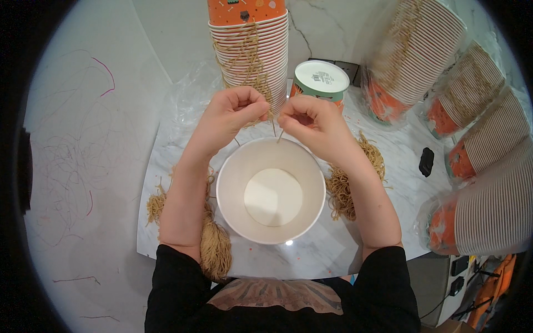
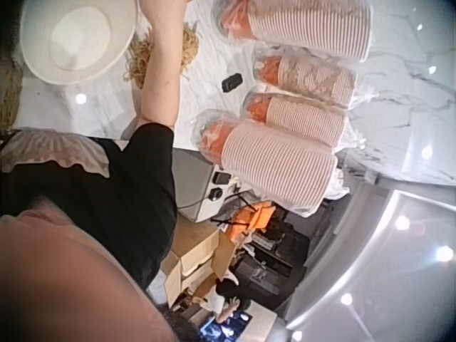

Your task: Threading and knotting lengths of string through pre-punched holes in the rims of paper cups to create handles or hangers.

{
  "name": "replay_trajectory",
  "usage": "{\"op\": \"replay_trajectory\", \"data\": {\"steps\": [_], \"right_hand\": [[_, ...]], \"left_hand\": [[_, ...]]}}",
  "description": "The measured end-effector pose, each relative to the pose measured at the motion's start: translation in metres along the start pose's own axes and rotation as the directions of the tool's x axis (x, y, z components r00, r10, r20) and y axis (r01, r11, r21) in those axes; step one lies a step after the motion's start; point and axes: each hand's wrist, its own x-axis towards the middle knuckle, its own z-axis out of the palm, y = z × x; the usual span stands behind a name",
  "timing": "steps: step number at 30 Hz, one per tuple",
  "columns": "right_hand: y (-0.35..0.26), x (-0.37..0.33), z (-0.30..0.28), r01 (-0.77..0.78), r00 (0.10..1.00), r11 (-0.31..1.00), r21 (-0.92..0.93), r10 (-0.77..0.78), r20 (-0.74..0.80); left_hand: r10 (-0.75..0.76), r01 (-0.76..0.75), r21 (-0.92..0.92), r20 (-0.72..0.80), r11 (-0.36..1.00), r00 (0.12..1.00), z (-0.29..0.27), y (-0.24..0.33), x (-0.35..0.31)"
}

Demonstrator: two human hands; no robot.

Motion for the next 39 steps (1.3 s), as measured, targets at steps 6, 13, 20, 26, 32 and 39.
{"op": "replay_trajectory", "data": {"steps": [6, 13, 20, 26, 32, 39], "right_hand": [[0.02, 0.009, 0.002, -0.041, 0.993, 0.99, 0.132, 0.056, -0.108], [0.019, 0.01, 0.008, -0.018, 0.996, 0.981, 0.192, 0.033, -0.077], [0.025, 0.012, 0.008, 0.021, 0.991, 0.977, 0.212, 0.007, -0.133], [0.027, 0.012, 0.005, 0.018, 0.989, 0.985, 0.169, 0.007, -0.147], [0.031, 0.015, 0.007, -0.032, 0.996, 0.97, 0.241, 0.051, -0.073], [0.05, 0.021, 0.0, -0.168, 0.986, 0.925, 0.34, 0.161, 0.048]], "left_hand": [[-0.036, 0.037, 0.014, -0.015, 0.999, 0.999, 0.002, -0.019, 0.009], [0.014, -0.014, 0.008, -0.003, 1.0, 1.0, 0.006, -0.026, 0.011], [-0.025, 0.025, 0.022, 0.034, 0.999, 0.999, 0.004, -0.016, 0.008], [-0.002, 0.001, -0.043, -0.023, 0.999, 1.0, 0.004, -0.014, 0.008], [0.034, -0.043, -0.097, -0.083, 0.994, 0.996, 0.004, -0.021, 0.009], [0.08, -0.087, -0.026, -0.2, 0.996, 0.976, -0.01, -0.027, 0.016]]}}
